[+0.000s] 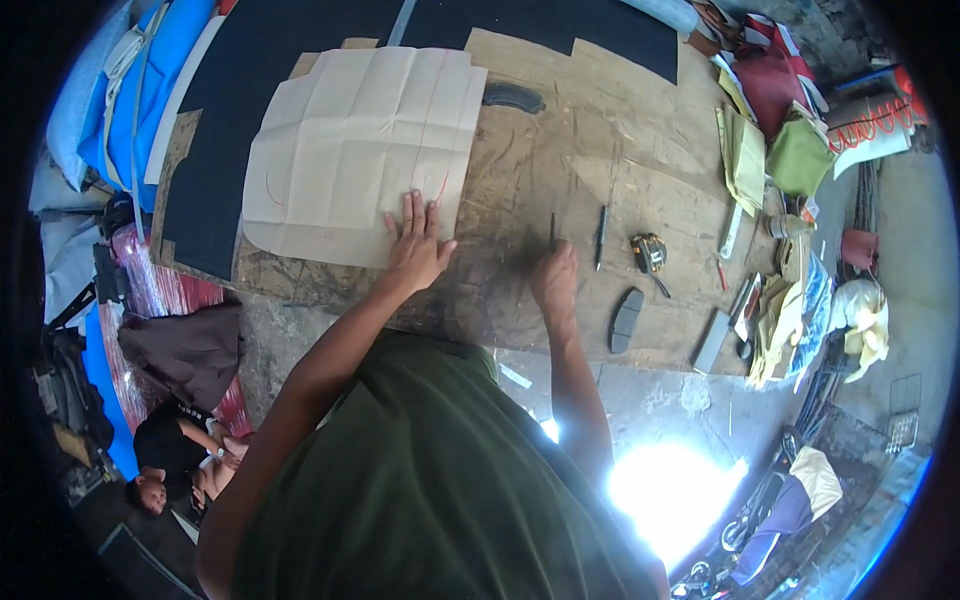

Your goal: Marking and prepping fabric patterns for furniture reupholstery using a template and ruler.

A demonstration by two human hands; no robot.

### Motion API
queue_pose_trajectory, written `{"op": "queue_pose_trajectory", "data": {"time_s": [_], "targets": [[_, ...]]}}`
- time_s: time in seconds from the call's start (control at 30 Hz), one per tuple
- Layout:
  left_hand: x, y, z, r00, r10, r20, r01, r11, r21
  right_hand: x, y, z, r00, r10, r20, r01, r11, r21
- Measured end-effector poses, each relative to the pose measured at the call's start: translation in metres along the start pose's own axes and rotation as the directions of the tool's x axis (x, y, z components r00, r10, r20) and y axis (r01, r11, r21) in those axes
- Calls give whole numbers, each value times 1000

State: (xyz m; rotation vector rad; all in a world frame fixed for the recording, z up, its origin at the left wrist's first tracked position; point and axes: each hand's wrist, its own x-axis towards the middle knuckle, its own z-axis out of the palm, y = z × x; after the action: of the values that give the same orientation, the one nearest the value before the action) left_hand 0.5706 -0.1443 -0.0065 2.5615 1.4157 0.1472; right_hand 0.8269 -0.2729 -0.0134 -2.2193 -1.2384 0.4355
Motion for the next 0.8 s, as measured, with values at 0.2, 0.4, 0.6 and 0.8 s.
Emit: {"op": "queue_pose_trajectory", "data": {"time_s": [0.2, 0.4, 0.6, 0.8], "targets": [[-74, -41, -34, 980, 155, 125, -142, 984, -109, -29, -32, -21, 992, 122, 5, -121, 981, 153], [-126, -113, -10, 968, 251, 9, -244, 946, -212, -62, -54, 12, 990, 139, 29, -142, 979, 143], [-142, -144, -43, 955, 296, -15, -291, 925, -244, -68, -98, 58, 971, 237, -1, -234, 959, 158], [-118, -176, -83, 993, 40, -113, -79, 928, -365, -71, -142, 80, 909, 380, -168, -344, 915, 209]]}}
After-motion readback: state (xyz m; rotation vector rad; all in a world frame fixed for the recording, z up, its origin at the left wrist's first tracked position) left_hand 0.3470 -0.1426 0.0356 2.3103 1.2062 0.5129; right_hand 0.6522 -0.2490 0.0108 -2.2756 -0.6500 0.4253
